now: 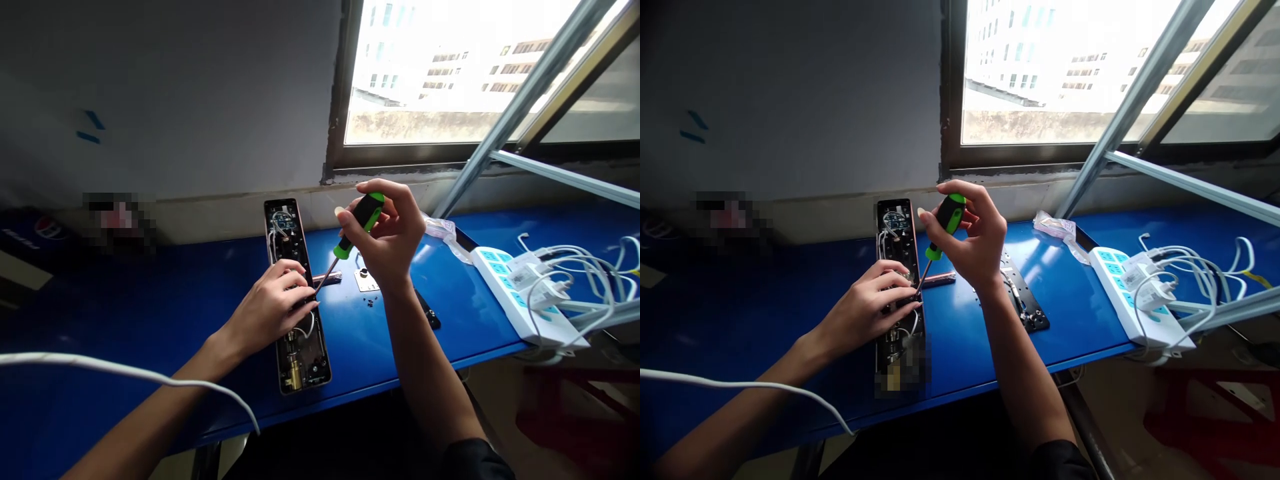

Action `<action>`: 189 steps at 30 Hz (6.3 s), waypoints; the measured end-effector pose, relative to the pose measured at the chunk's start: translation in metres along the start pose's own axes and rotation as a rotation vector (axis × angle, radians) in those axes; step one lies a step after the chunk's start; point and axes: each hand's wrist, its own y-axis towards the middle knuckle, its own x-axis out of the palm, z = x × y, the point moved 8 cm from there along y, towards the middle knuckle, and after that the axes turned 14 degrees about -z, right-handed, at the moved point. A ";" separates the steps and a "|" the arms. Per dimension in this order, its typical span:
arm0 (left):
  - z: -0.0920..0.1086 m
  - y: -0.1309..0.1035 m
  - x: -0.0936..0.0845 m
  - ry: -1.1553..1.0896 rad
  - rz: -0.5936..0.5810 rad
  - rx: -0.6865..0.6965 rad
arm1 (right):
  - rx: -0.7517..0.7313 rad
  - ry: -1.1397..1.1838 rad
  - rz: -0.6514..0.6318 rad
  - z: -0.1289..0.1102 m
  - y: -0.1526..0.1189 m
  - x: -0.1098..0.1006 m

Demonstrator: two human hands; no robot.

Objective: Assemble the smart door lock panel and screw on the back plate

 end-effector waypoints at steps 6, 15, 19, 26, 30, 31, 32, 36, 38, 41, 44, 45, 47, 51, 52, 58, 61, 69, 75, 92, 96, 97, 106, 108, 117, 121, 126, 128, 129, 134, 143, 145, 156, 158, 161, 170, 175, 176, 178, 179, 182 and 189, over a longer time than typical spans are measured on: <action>-0.015 -0.022 -0.009 -0.083 0.061 -0.072 | -0.036 0.055 0.028 -0.005 0.005 0.020; -0.026 -0.043 -0.001 -0.148 0.050 -0.057 | -0.033 0.109 0.054 0.002 0.001 0.030; -0.025 -0.046 0.003 -0.181 0.030 -0.038 | -0.051 0.118 0.058 0.002 -0.001 0.031; -0.034 -0.051 0.003 -0.198 0.107 -0.126 | -0.148 0.226 -0.077 0.004 0.000 0.037; -0.041 -0.056 -0.001 -0.223 0.256 -0.202 | -0.095 0.282 -0.232 0.002 -0.001 0.045; -0.042 -0.057 -0.001 -0.224 0.282 -0.217 | -0.075 0.284 -0.279 0.001 -0.002 0.048; -0.042 -0.057 -0.002 -0.224 0.299 -0.227 | -0.063 0.278 -0.312 -0.001 -0.003 0.051; -0.043 -0.057 -0.002 -0.204 0.283 -0.224 | -0.111 0.267 -0.307 -0.010 -0.006 0.054; -0.043 -0.058 -0.001 -0.172 0.239 -0.218 | -0.140 0.280 -0.327 -0.016 -0.007 0.059; -0.045 -0.059 0.001 -0.138 0.168 -0.218 | -0.143 0.277 -0.394 -0.023 -0.009 0.069; -0.046 -0.060 0.003 -0.127 0.115 -0.207 | -0.135 0.245 -0.459 -0.026 -0.013 0.078; -0.046 -0.060 0.003 -0.125 0.105 -0.203 | -0.132 0.238 -0.477 -0.026 -0.013 0.081; -0.046 -0.060 0.002 -0.123 0.096 -0.195 | -0.138 0.221 -0.482 -0.024 -0.014 0.082; -0.046 -0.060 -0.002 -0.115 0.104 -0.184 | -0.212 0.115 -0.436 -0.027 -0.009 0.078; -0.046 -0.060 -0.004 -0.113 0.110 -0.183 | -0.223 0.106 -0.447 -0.029 -0.007 0.079; -0.047 -0.061 -0.008 -0.098 0.156 -0.196 | -0.204 0.249 -0.544 -0.042 0.019 0.080; -0.045 -0.060 -0.006 -0.076 0.157 -0.194 | -0.335 0.136 -0.520 -0.052 0.029 0.075; -0.042 -0.059 -0.008 -0.071 0.158 -0.188 | -0.328 0.226 -0.599 -0.043 0.035 0.066; -0.042 -0.058 -0.007 -0.060 0.157 -0.193 | -0.306 0.181 -0.636 -0.042 0.031 0.066; -0.044 -0.058 -0.004 -0.047 0.173 -0.213 | -0.377 0.135 -0.564 -0.048 0.032 0.063; -0.043 -0.057 -0.006 -0.056 0.169 -0.207 | -0.253 0.269 -0.750 -0.043 0.028 0.076; -0.043 -0.057 -0.006 -0.059 0.167 -0.209 | -0.232 0.289 -0.767 -0.042 0.028 0.078; -0.043 -0.056 -0.003 -0.073 0.154 -0.220 | -0.215 0.256 -0.759 -0.041 0.028 0.077; -0.043 -0.056 -0.003 -0.069 0.150 -0.219 | -0.208 0.328 -0.782 -0.042 0.026 0.078; -0.043 -0.057 -0.002 -0.071 0.154 -0.219 | -0.238 0.221 -0.748 -0.045 0.026 0.076; -0.044 -0.056 -0.001 -0.075 0.150 -0.222 | -0.289 0.193 -0.640 -0.046 0.030 0.068; -0.042 -0.056 -0.004 -0.066 0.157 -0.219 | -0.279 0.174 -0.684 -0.047 0.028 0.074; -0.041 -0.056 -0.004 -0.065 0.157 -0.218 | -0.211 0.259 -0.759 -0.044 0.026 0.080; -0.041 -0.056 -0.005 -0.065 0.158 -0.216 | -0.206 0.286 -0.758 -0.043 0.026 0.080; -0.042 -0.056 -0.004 -0.064 0.149 -0.217 | -0.337 0.158 -0.573 -0.047 0.031 0.067; -0.043 -0.056 -0.002 -0.069 0.144 -0.221 | -0.246 0.282 -0.644 -0.044 0.030 0.073; -0.043 -0.056 -0.001 -0.072 0.145 -0.221 | -0.305 0.181 -0.566 -0.048 0.030 0.068; -0.041 -0.056 -0.002 -0.058 0.148 -0.226 | -0.312 0.091 -0.578 -0.054 0.027 0.071; -0.041 -0.056 -0.002 -0.061 0.151 -0.221 | -0.264 0.109 -0.655 -0.053 0.026 0.076; -0.041 -0.056 -0.002 -0.067 0.149 -0.222 | -0.179 0.214 -0.791 -0.052 0.022 0.084; -0.040 -0.055 -0.001 -0.055 0.140 -0.225 | -0.284 0.041 -0.719 -0.060 0.021 0.083; -0.037 -0.054 -0.004 -0.046 0.149 -0.221 | -0.293 0.128 -0.794 -0.065 0.018 0.085; -0.037 -0.054 -0.004 -0.050 0.150 -0.222 | -0.313 0.089 -0.766 -0.064 0.017 0.083; -0.037 -0.054 -0.005 -0.061 0.160 -0.218 | -0.338 0.008 -0.692 -0.062 0.016 0.079; -0.037 -0.054 -0.005 -0.068 0.169 -0.213 | -0.342 -0.007 -0.642 -0.060 0.015 0.074; -0.038 -0.055 -0.006 -0.091 0.204 -0.196 | -0.308 0.020 -0.439 -0.047 0.013 0.044; -0.031 -0.037 -0.002 -0.090 0.137 -0.125 | -0.108 -0.218 -0.267 0.000 -0.013 -0.016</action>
